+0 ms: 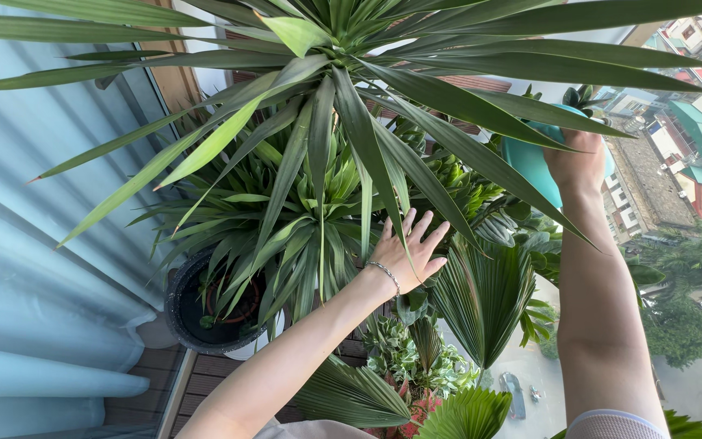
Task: The person waters several potted plants on a balcony using a small watering can and refills the can at an outdoor tap.
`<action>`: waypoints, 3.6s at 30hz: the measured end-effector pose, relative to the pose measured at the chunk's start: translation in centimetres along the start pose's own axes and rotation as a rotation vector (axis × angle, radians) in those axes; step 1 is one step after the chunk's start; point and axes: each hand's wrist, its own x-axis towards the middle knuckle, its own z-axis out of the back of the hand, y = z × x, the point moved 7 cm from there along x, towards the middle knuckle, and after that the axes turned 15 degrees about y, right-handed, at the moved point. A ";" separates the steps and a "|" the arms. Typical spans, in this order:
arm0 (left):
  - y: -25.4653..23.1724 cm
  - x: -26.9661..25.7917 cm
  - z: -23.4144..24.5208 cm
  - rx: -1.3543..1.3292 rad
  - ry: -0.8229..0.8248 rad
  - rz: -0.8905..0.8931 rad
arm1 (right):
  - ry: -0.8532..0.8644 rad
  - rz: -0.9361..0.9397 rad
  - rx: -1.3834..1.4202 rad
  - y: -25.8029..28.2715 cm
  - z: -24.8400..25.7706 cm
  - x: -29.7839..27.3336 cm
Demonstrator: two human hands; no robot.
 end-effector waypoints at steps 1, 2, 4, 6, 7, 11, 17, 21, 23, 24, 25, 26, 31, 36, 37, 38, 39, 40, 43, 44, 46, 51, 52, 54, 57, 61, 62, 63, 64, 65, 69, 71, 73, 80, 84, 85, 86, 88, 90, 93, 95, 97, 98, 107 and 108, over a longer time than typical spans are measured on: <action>0.0 0.0 0.0 -0.007 -0.004 -0.003 | 0.019 0.013 -0.029 -0.3 -0.6 0.3; 0.0 0.0 0.1 -0.014 -0.007 -0.006 | 0.038 0.026 -0.059 -0.6 -1.2 0.4; -0.1 -0.2 0.1 -0.020 -0.008 -0.005 | 0.129 -0.006 -0.113 -1.5 -2.4 0.7; -0.1 -0.3 0.2 -0.014 -0.003 0.001 | 0.216 -0.047 -0.135 -1.8 -3.2 1.1; 0.0 -0.4 0.3 -0.016 -0.006 0.002 | 0.259 -0.072 -0.131 -2.0 -3.4 1.2; 0.0 -0.2 0.6 -0.014 -0.016 0.008 | 0.278 -0.005 -0.168 -0.8 -2.8 2.2; 0.2 0.2 0.5 -0.027 -0.015 0.015 | 0.361 0.021 -0.083 1.4 -2.2 3.4; 0.3 0.1 0.4 -0.030 -0.010 0.033 | 0.327 0.103 -0.098 2.9 -2.0 3.5; 0.5 0.1 0.5 -0.050 -0.014 0.043 | 0.325 0.102 -0.118 2.9 -2.4 3.5; 0.6 0.0 0.5 -0.060 -0.015 0.048 | 0.316 0.099 -0.139 2.9 -2.7 3.5; 0.7 0.0 0.5 -0.068 -0.010 0.049 | 0.308 0.095 -0.160 2.8 -3.0 3.4; 0.8 0.0 0.4 -0.076 -0.004 0.051 | 0.299 0.092 -0.181 2.7 -3.2 3.4; 1.0 0.1 0.4 -0.072 -0.013 0.048 | 0.297 0.066 -0.200 2.1 -4.1 3.4; 0.9 0.1 0.4 -0.070 0.001 0.057 | 0.270 0.104 -0.230 2.5 -3.7 3.3; 0.9 0.1 0.4 -0.070 0.001 0.055 | 0.254 0.127 -0.230 2.7 -3.5 3.1; 0.9 0.1 0.4 -0.071 0.002 0.053 | 0.237 0.150 -0.230 3.0 -3.3 3.0; 0.9 0.1 0.4 -0.071 0.002 0.052 | 0.273 0.114 -0.230 2.7 -3.5 3.0; 0.9 0.1 0.4 -0.069 0.002 0.050 | 0.308 0.077 -0.229 2.4 -3.7 3.0; 0.8 0.2 0.2 -0.058 -0.001 0.045 | 0.357 -0.005 -0.244 1.3 -4.4 3.0; 0.7 0.2 0.1 -0.053 -0.004 0.043 | 0.363 -0.027 -0.252 0.8 -4.6 2.9; 0.5 0.2 0.0 -0.047 -0.006 0.037 | 0.341 -0.039 -0.223 -0.2 -4.7 2.4; -0.4 -0.1 0.1 -0.020 0.030 0.010 | 0.314 -0.127 -0.220 -3.1 -4.1 0.8; -0.6 -0.2 0.2 -0.015 0.032 0.002 | 0.309 -0.161 -0.208 -3.6 -3.7 0.4; -1.1 -0.4 0.0 -0.009 0.039 -0.020 | 0.260 -0.200 -0.153 -4.3 -2.6 -1.1; -2.2 -0.7 -0.2 -0.018 0.051 -0.050 | 0.128 -0.233 -0.040 -5.0 -0.1 -3.6; -3.5 -1.0 -0.6 -0.034 0.077 -0.122 | -0.005 -0.332 0.035 -6.4 3.7 -7.2; -3.9 -1.0 -0.8 -0.011 0.077 -0.137 | -0.036 -0.358 0.047 -6.6 4.7 -8.4; -4.4 -1.2 -0.9 0.014 0.075 -0.152 | -0.073 -0.357 0.085 -6.6 5.7 -9.7; -4.9 -1.5 -1.1 0.007 0.072 -0.175 | -0.111 -0.355 0.123 -6.5 6.8 -11.0; -5.4 -1.9 -1.2 0.001 0.068 -0.201 | -0.153 -0.353 0.160 -6.4 7.9 -12.3; -7.1 -3.3 -2.0 -0.005 0.124 -0.276 | -0.251 -0.373 0.086 -5.5 12.2 -17.4; -7.7 -3.9 -2.2 -0.005 0.133 -0.316 | -0.279 -0.428 0.178 -5.3 13.9 -20.3; -8.3 -5.0 -2.4 -0.001 0.142 -0.355 | -0.279 -0.454 0.094 -4.3 15.8 -23.1; -8.2 -10.2 -2.2 -0.011 0.192 -0.455 | -0.281 -0.612 0.107 -0.2 22.0 -34.0; -7.9 -13.0 -2.6 -0.045 0.210 -0.501 | -0.257 -0.669 0.081 3.4 25.1 -40.0; -7.8 -13.8 -2.9 -0.048 0.211 -0.513 | -0.241 -0.681 0.071 4.5 25.9 -41.3; -7.8 -14.6 -3.1 -0.050 0.212 -0.525 | -0.223 -0.696 0.062 5.7 26.6 -42.5; -7.8 -16.0 -3.4 -0.064 0.216 -0.547 | -0.184 -0.727 0.047 8.4 28.2 -44.4; -7.9 -17.4 -3.8 -0.085 0.228 -0.565 | -0.155 -0.777 0.033 11.5 29.7 -45.9; -7.6 -19.0 -4.3 -0.090 0.250 -0.579 | -0.092 -0.841 -0.023 15.5 31.2 -47.6; -7.5 -19.8 -4.6 -0.095 0.263 -0.592 | -0.003 -0.836 -0.099 17.5 31.7 -48.6; -7.4 -20.5 -4.9 -0.095 0.269 -0.609 | 0.111 -0.909 -0.133 18.4 31.5 -50.1; -7.4 -20.8 -5.0 -0.093 0.270 -0.619 | 0.170 -0.944 -0.148 18.8 31.2 -50.9; -7.2 -22.4 -6.1 -0.087 0.314 -0.633 | 0.433 -1.002 -0.248 22.2 31.2 -50.2; -7.1 -22.5 -6.1 -0.091 0.312 -0.629 | 0.463 -0.979 -0.285 22.5 31.2 -49.8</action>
